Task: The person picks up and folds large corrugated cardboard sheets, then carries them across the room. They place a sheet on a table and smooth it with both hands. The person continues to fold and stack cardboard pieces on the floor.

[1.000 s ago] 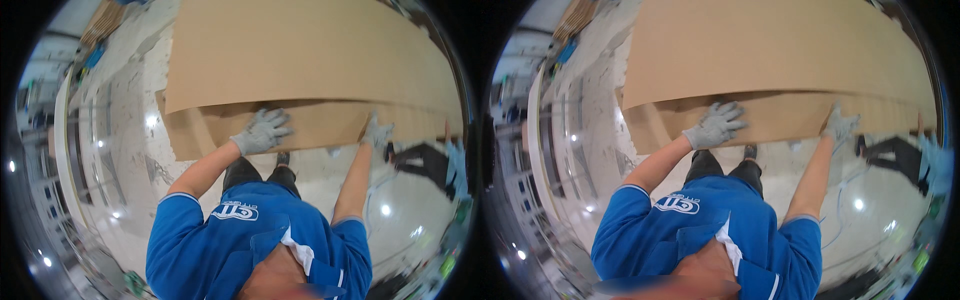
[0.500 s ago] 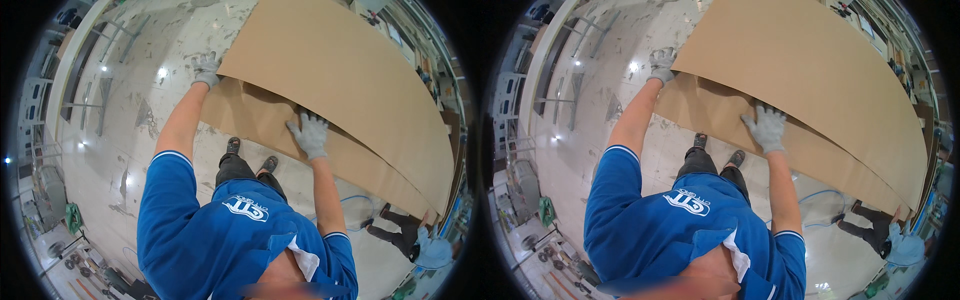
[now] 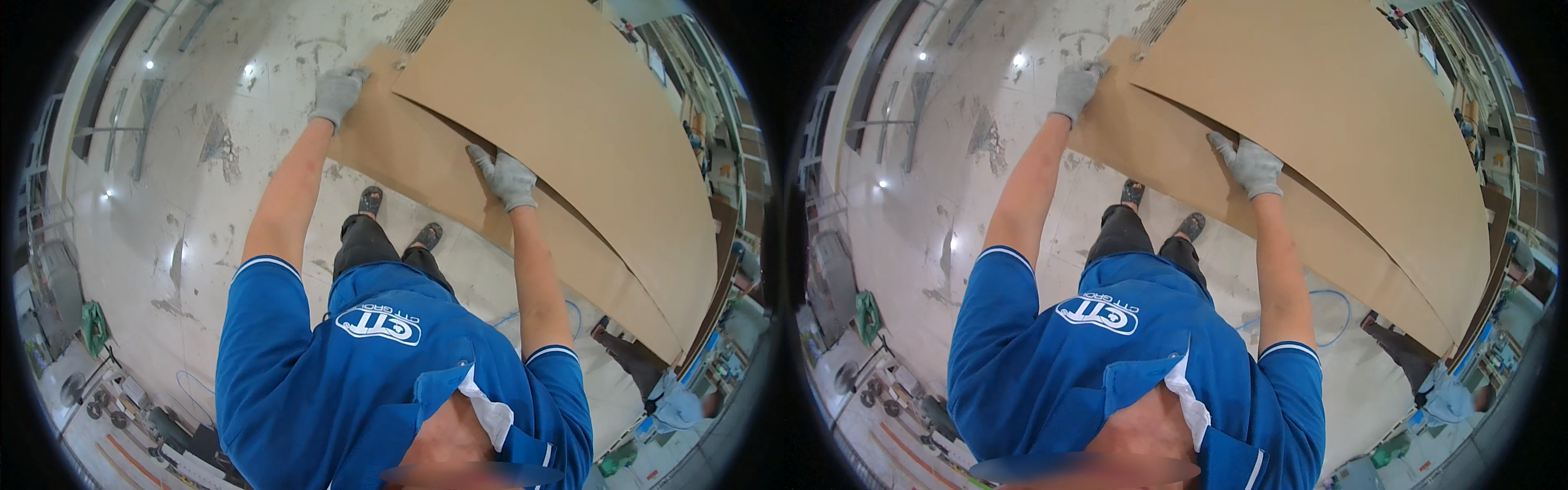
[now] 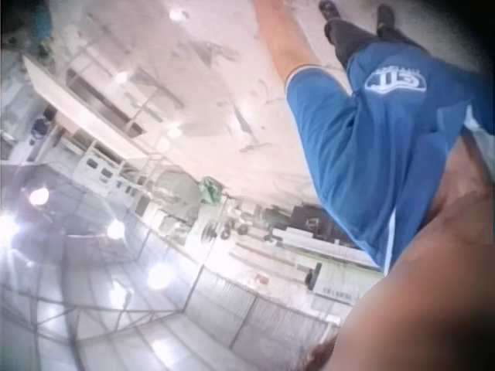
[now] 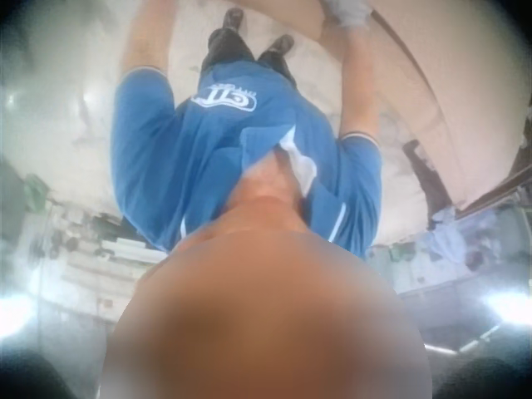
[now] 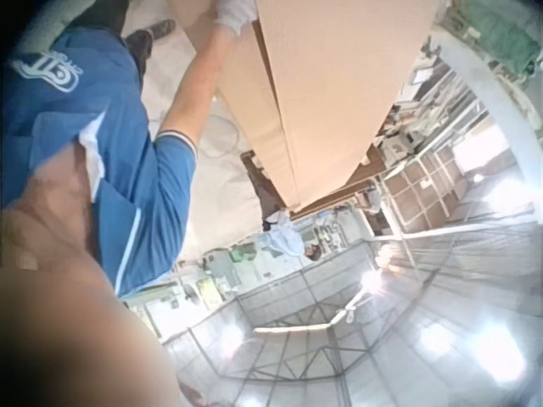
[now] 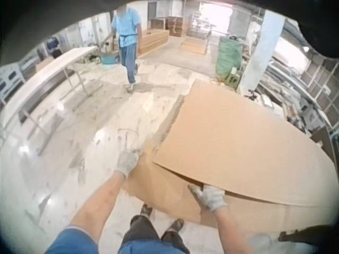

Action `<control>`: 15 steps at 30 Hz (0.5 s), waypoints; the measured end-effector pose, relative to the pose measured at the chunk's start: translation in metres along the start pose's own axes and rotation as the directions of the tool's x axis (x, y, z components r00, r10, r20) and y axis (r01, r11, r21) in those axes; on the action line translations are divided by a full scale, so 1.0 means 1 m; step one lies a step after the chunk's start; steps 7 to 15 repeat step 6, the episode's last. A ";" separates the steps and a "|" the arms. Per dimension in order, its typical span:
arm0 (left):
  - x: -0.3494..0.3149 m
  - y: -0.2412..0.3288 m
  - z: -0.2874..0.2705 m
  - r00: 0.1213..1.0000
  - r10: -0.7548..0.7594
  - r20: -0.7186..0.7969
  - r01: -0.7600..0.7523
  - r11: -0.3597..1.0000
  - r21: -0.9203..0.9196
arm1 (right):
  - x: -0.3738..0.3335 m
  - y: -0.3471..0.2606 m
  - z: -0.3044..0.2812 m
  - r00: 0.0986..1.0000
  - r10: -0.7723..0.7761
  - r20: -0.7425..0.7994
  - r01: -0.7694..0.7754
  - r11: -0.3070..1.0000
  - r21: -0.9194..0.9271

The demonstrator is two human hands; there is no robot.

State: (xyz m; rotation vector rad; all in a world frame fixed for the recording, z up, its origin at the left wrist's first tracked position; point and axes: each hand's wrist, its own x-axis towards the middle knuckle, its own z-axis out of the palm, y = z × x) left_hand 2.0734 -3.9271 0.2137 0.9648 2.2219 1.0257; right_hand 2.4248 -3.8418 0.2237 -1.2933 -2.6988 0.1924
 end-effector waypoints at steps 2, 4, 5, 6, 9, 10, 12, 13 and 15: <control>-0.011 -0.014 -0.008 0.993 -0.033 0.111 0.057 0.974 -0.221 | 0.001 0.000 0.000 0.999 0.024 0.028 -0.024 1.000 -0.016; -0.023 -0.028 -0.036 0.904 -0.156 0.399 0.282 0.917 -0.281 | 0.002 -0.002 0.000 0.998 0.014 0.064 -0.014 1.000 0.002; -0.039 -0.033 -0.038 0.957 0.001 0.289 0.075 0.965 -0.253 | 0.005 -0.003 -0.001 0.996 -0.006 0.088 0.004 1.000 0.022; -0.042 -0.033 -0.039 0.957 -0.021 0.290 0.073 0.983 -0.170 | 0.007 -0.006 -0.001 0.993 -0.026 0.114 0.021 0.999 0.043; -0.042 -0.033 -0.039 0.957 -0.021 0.290 0.073 0.983 -0.170 | 0.007 -0.006 -0.001 0.993 -0.026 0.114 0.021 0.999 0.043; -0.042 -0.033 -0.039 0.957 -0.021 0.290 0.073 0.983 -0.170 | 0.007 -0.006 -0.001 0.993 -0.026 0.114 0.021 0.999 0.043; -0.042 -0.033 -0.039 0.957 -0.021 0.290 0.073 0.983 -0.170 | 0.007 -0.006 -0.001 0.993 -0.026 0.114 0.021 0.999 0.043; -0.042 -0.033 -0.039 0.957 -0.021 0.290 0.073 0.983 -0.170 | 0.007 -0.006 -0.001 0.993 -0.026 0.114 0.021 0.999 0.043; -0.042 -0.033 -0.039 0.957 -0.021 0.290 0.073 0.983 -0.170 | 0.007 -0.006 -0.001 0.993 -0.026 0.114 0.021 0.999 0.043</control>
